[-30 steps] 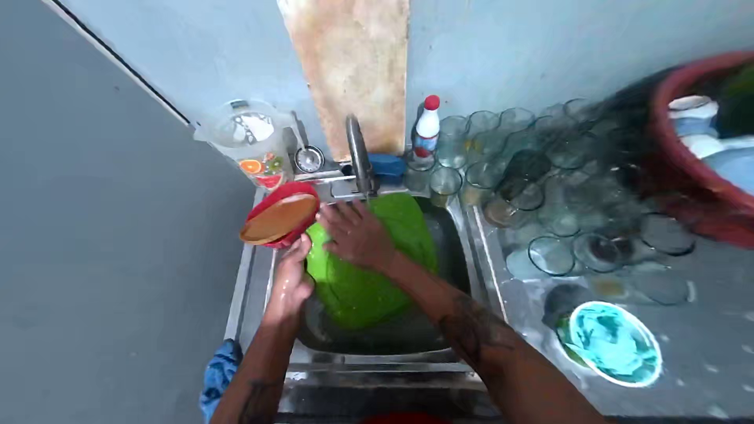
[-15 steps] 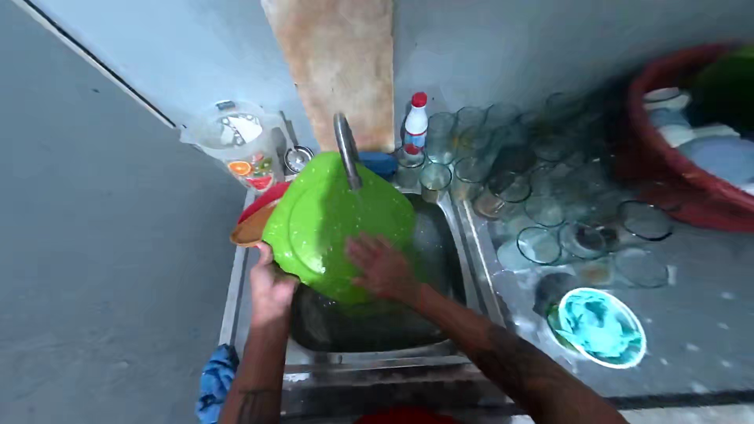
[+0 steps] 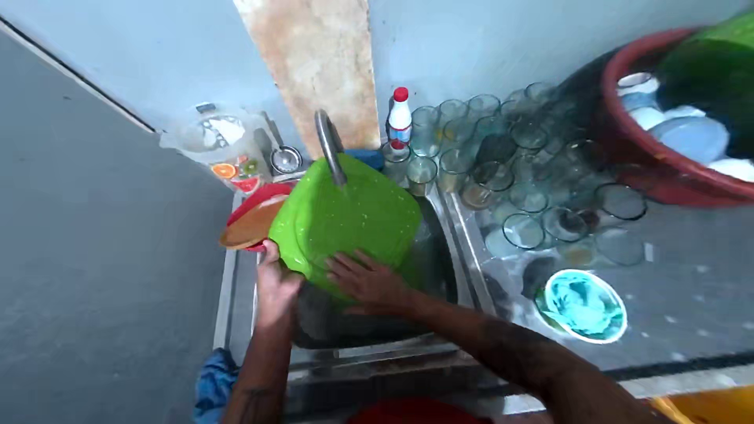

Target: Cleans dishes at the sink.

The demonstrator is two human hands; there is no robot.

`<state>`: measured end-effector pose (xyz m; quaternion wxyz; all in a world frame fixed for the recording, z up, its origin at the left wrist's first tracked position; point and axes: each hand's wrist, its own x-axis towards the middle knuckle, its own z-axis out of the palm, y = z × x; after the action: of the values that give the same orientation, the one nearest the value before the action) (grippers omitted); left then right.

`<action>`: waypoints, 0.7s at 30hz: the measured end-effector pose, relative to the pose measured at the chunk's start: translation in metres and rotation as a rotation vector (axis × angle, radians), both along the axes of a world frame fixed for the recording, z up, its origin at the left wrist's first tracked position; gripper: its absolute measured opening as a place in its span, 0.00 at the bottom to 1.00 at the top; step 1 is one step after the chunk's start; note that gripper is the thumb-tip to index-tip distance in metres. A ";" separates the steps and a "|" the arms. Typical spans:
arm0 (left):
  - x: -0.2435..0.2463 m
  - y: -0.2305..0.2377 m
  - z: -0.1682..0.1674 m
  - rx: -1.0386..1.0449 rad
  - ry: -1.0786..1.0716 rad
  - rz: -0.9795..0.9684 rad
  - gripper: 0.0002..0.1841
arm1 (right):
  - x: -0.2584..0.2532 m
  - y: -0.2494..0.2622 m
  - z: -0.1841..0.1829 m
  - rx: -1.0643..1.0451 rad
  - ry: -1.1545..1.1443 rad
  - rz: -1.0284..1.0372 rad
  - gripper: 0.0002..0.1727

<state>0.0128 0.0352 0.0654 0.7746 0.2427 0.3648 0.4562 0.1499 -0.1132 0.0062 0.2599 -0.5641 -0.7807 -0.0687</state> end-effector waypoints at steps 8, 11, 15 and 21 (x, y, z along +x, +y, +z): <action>-0.010 -0.018 0.010 -0.209 0.273 -0.157 0.19 | 0.136 -0.047 0.060 -0.007 -0.036 -0.108 0.21; -0.004 -0.019 -0.026 -0.043 0.637 -0.399 0.26 | 0.133 -0.064 0.122 -0.099 -0.145 -0.150 0.13; -0.024 -0.019 -0.109 0.549 1.456 -0.921 0.35 | 0.131 -0.089 0.180 -0.090 -0.225 -0.139 0.05; -0.033 -0.063 -0.098 0.412 1.530 -1.366 0.25 | 0.159 -0.162 0.274 -0.060 -0.454 -0.394 0.04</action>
<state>-0.0197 -0.0279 -0.0328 0.3735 0.7485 0.4582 -0.3005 0.3086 -0.2750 0.2802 0.0436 -0.6824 -0.6959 -0.2193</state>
